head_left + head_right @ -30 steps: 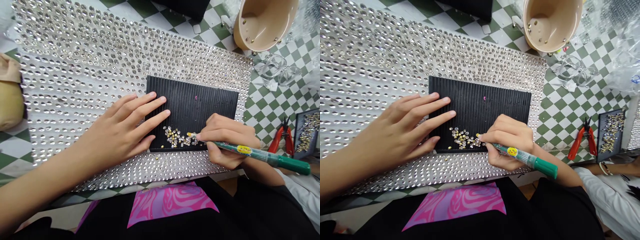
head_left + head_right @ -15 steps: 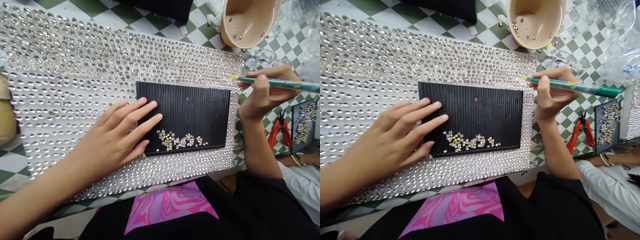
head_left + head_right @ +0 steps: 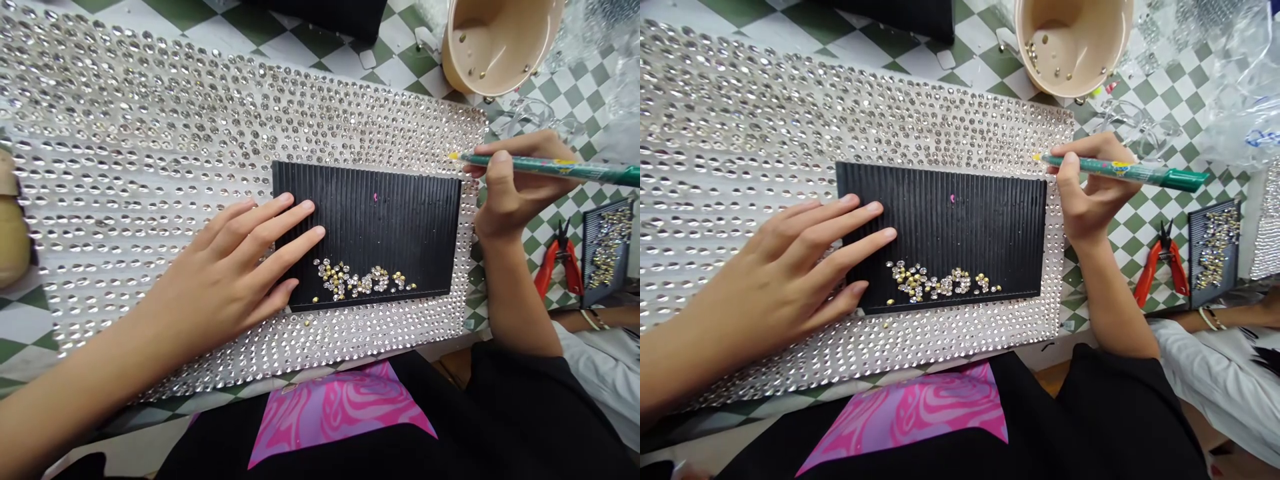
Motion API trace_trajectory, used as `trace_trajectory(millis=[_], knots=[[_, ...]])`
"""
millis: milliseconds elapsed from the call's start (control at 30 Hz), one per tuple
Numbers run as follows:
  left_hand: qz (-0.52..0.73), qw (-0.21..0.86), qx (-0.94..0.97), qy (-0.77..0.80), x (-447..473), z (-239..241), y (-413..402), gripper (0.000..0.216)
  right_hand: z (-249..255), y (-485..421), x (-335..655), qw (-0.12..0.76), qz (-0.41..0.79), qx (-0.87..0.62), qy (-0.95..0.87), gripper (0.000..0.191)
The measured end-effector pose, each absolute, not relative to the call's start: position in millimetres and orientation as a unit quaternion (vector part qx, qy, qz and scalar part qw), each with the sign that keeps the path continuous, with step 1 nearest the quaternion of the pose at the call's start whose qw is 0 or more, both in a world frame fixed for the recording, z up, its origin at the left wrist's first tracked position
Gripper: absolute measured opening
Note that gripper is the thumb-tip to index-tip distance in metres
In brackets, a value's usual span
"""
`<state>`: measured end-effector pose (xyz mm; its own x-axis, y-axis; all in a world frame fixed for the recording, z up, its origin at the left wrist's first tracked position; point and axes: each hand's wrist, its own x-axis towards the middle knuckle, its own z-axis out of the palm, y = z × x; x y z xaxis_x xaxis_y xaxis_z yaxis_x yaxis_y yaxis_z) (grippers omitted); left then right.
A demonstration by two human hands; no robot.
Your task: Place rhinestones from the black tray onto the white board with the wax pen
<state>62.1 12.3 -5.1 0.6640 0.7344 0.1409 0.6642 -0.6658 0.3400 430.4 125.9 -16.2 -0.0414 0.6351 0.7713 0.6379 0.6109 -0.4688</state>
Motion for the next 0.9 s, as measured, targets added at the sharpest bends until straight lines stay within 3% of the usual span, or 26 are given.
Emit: trace_trajectory(millis=[200,300,400,567,900], knots=[[0.134,0.112,0.915,0.363,62,-7,14,0.077,-10,121,428,0.573,0.069,-0.401,-0.711,0.01],[0.145,0.107,0.909,0.376,64,-8,13,0.075,7,99,413,0.562,0.126,-0.41,-0.707,0.018],[0.147,0.105,0.908,0.379,65,-8,11,0.073,30,69,394,0.446,0.216,-0.393,-0.775,0.025],[0.168,0.096,0.908,0.372,66,-7,12,0.062,51,38,376,0.259,0.338,-0.271,-0.863,0.019],[0.156,0.098,0.913,0.364,66,-5,14,0.058,36,36,371,0.275,0.316,-0.263,-0.869,0.021]])
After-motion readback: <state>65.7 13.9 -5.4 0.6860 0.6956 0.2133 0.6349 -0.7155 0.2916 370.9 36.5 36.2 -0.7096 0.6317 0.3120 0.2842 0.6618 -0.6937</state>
